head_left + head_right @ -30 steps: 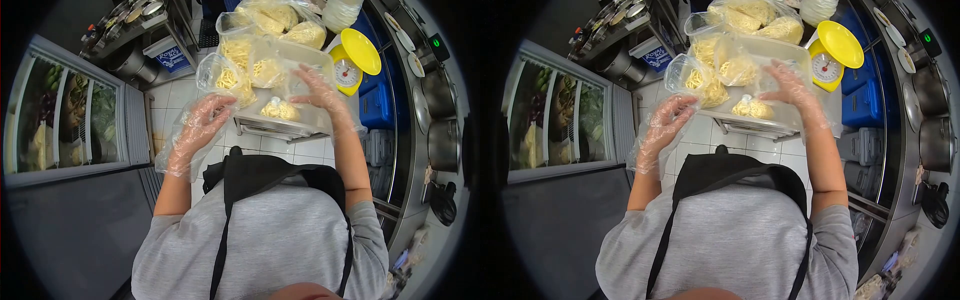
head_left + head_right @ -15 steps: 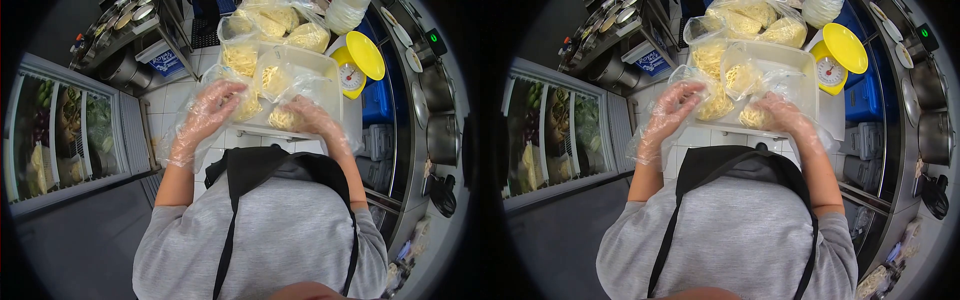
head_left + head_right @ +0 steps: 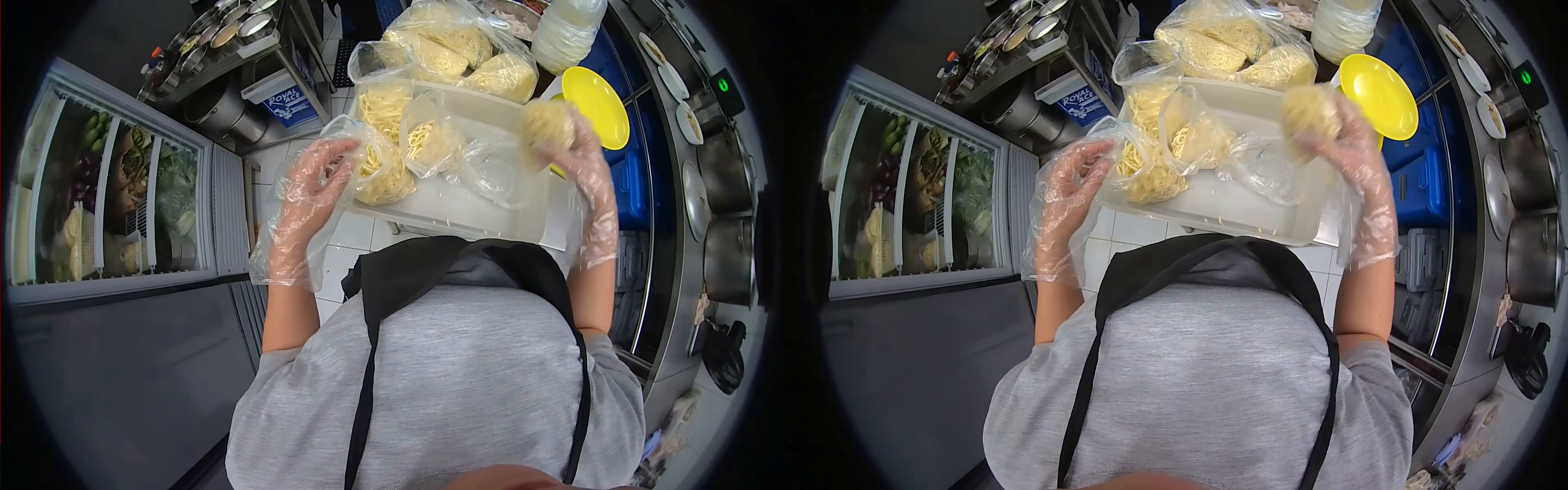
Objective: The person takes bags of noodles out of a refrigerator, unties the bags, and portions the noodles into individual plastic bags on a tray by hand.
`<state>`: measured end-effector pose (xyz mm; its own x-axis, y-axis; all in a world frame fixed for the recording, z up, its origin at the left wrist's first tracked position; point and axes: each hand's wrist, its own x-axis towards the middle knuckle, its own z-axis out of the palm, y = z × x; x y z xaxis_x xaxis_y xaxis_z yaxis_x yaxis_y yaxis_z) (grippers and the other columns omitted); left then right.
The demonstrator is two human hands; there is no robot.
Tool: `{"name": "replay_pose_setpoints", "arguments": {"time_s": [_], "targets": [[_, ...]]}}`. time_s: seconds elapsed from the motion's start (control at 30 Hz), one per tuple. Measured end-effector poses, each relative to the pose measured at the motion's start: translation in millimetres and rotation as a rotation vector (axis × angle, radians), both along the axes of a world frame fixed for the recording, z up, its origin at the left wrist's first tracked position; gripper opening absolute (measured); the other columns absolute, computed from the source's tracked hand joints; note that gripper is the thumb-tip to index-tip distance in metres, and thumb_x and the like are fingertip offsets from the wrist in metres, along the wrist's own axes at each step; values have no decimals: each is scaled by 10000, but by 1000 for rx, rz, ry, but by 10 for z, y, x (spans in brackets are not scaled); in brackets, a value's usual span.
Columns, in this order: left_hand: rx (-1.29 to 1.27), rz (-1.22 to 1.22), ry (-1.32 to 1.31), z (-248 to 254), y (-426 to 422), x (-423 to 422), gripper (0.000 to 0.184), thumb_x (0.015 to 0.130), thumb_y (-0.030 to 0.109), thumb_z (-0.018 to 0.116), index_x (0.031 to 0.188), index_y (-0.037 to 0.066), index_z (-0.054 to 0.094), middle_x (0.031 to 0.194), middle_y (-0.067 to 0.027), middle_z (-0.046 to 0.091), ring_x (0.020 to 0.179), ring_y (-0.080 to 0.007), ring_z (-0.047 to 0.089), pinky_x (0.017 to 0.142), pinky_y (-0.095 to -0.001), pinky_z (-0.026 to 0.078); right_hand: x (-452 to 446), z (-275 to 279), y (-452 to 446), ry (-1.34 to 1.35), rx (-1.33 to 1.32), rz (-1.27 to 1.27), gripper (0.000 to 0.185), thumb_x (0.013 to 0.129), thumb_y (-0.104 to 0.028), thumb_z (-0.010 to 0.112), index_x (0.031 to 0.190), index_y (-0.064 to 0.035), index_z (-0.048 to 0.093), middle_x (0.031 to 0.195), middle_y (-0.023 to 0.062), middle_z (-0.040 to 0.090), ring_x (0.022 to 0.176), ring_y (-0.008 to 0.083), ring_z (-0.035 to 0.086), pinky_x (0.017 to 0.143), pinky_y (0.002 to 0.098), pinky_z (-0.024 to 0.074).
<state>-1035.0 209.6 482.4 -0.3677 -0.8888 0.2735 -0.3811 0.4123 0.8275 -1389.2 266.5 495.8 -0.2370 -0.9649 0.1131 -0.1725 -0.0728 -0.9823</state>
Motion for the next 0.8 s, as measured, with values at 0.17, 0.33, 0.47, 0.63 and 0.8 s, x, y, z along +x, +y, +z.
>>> {"name": "replay_pose_setpoints", "arguments": {"time_s": [0.17, 0.33, 0.47, 0.63, 0.8], "targets": [[-79, 40, -38, 64, 90, 0, 222, 801, 60, 591, 1023, 61, 607, 979, -55, 585, 856, -143, 545, 735, -260, 437, -496, 88, 16, 759, 101, -291, 516, 616, -145, 726, 1087, -22, 552, 1012, 152, 584, 922, 272, 575, 850, 340, 436], [-73, 104, -50, 27, 77, 66, 227, 796, 62, 590, 1022, 72, 608, 964, -57, 593, 826, -161, 557, 710, -264, 444, -747, -423, 413, 753, 373, -204, 476, 653, -205, 711, 1060, 2, 574, 947, 181, 607, 912, 291, 581, 833, 337, 434], [-100, 140, 1, 70, 55, 10, 230, 792, 53, 592, 1021, 67, 610, 965, -53, 594, 821, -152, 554, 715, -261, 443, -701, -882, 450, 781, 353, -241, 445, 692, -255, 714, 1012, 31, 597, 915, 177, 621, 865, 292, 591, 790, 344, 453], [-101, 106, 16, 74, 33, -41, 245, 786, 35, 588, 1028, 67, 608, 967, -51, 591, 832, -144, 548, 713, -258, 442, -344, -339, 193, 892, -43, -142, 516, 637, -169, 758, 1101, -45, 571, 1070, 163, 579, 993, 292, 549, 857, 364, 434], [-127, 48, -23, 74, 49, -124, 294, 785, 26, 602, 1076, 57, 579, 1067, -61, 556, 943, -134, 541, 789, -257, 430, 334, -669, -103, 1199, -148, 182, 741, 584, -144, 775, 1247, -148, 444, 1249, 126, 457, 1085, 307, 496, 954, 393, 380]]}}
